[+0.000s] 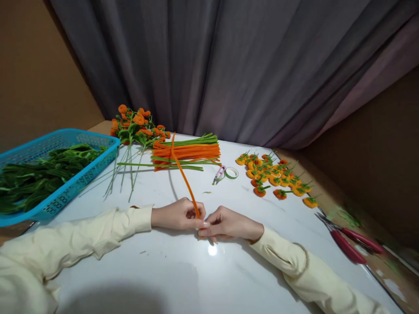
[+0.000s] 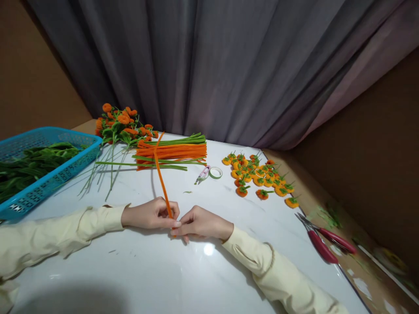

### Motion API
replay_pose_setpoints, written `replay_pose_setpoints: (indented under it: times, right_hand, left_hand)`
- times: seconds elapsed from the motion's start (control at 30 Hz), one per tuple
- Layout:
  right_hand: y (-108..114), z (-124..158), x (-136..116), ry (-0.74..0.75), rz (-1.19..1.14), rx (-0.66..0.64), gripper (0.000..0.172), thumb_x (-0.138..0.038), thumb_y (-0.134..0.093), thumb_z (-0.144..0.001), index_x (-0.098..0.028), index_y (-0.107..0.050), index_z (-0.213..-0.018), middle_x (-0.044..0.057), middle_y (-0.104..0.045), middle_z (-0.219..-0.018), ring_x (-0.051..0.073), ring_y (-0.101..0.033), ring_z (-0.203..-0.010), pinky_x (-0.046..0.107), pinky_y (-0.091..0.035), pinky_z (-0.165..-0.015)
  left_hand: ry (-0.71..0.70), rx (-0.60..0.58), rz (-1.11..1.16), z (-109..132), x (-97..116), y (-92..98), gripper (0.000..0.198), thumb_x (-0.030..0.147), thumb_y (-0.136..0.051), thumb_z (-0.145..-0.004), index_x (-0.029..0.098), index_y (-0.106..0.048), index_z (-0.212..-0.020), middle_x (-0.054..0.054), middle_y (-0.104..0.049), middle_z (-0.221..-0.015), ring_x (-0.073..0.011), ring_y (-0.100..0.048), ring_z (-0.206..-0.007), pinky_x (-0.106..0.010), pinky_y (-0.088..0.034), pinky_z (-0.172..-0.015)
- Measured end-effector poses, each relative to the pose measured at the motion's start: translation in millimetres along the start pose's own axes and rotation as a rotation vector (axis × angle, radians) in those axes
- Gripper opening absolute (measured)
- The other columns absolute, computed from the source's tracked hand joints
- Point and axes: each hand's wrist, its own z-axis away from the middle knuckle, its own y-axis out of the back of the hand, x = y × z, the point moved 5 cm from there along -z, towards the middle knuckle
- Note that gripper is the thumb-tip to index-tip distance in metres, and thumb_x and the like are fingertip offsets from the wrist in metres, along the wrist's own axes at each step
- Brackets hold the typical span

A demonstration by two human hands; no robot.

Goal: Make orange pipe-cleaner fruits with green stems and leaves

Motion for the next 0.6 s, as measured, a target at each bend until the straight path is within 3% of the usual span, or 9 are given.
replay_pose_setpoints:
  times: [0.13, 0.27, 0.43, 0.6]
  right_hand:
    - [2, 0, -5, 0.069, 0.129, 0.052, 0.034, -0.044, -0.065, -0.075, -0.010, -0.070, -0.079, -0.003, -0.052, -0.052, 0.003, -0.034, -0.041, 0.018, -0.025, -0.039]
    - [5, 3, -12, 0.169, 0.271, 0.149, 0.031, -0.040, -0.061, -0.077, -0.010, -0.069, -0.078, -0.004, -0.049, -0.053, 0.006, -0.036, -0.050, 0.019, -0.029, -0.047]
    - [9, 5, -13, 0.196, 0.462, 0.281, 0.031, -0.039, -0.058, -0.078, -0.010, -0.068, -0.069, -0.006, -0.032, -0.050, 0.005, -0.023, -0.049, 0.020, -0.019, -0.044]
    - [7, 8, -19, 0.284, 0.626, 0.369, 0.027, -0.029, -0.055, -0.080, -0.012, -0.062, -0.060, -0.007, -0.029, -0.047, 0.006, -0.020, -0.047, 0.021, -0.020, -0.045]
  left_hand:
    - [-0.079, 0.025, -0.194, 1, 1, -0.7, 0.021, 0.032, -0.055, -0.084, 0.013, -0.058, -0.075, 0.004, -0.049, -0.051, -0.0059, -0.040, -0.047, -0.016, -0.031, -0.046]
    - [0.007, 0.025, -0.059, 1, -5, -1.0, 0.025, 0.035, -0.050, -0.087, 0.013, -0.057, -0.078, 0.001, -0.058, -0.053, -0.0066, -0.048, -0.045, -0.015, -0.036, -0.046]
    - [0.111, 0.027, 0.131, 0, -7, -2.9, 0.032, 0.044, -0.052, -0.085, 0.014, -0.052, -0.073, 0.003, -0.056, -0.048, -0.0041, -0.039, -0.034, -0.015, -0.032, -0.037]
    - [0.176, 0.038, 0.254, -1, -6, -5.5, 0.034, 0.045, -0.057, -0.082, 0.014, -0.050, -0.070, 0.004, -0.055, -0.045, -0.0040, -0.039, -0.031, -0.015, -0.030, -0.034]
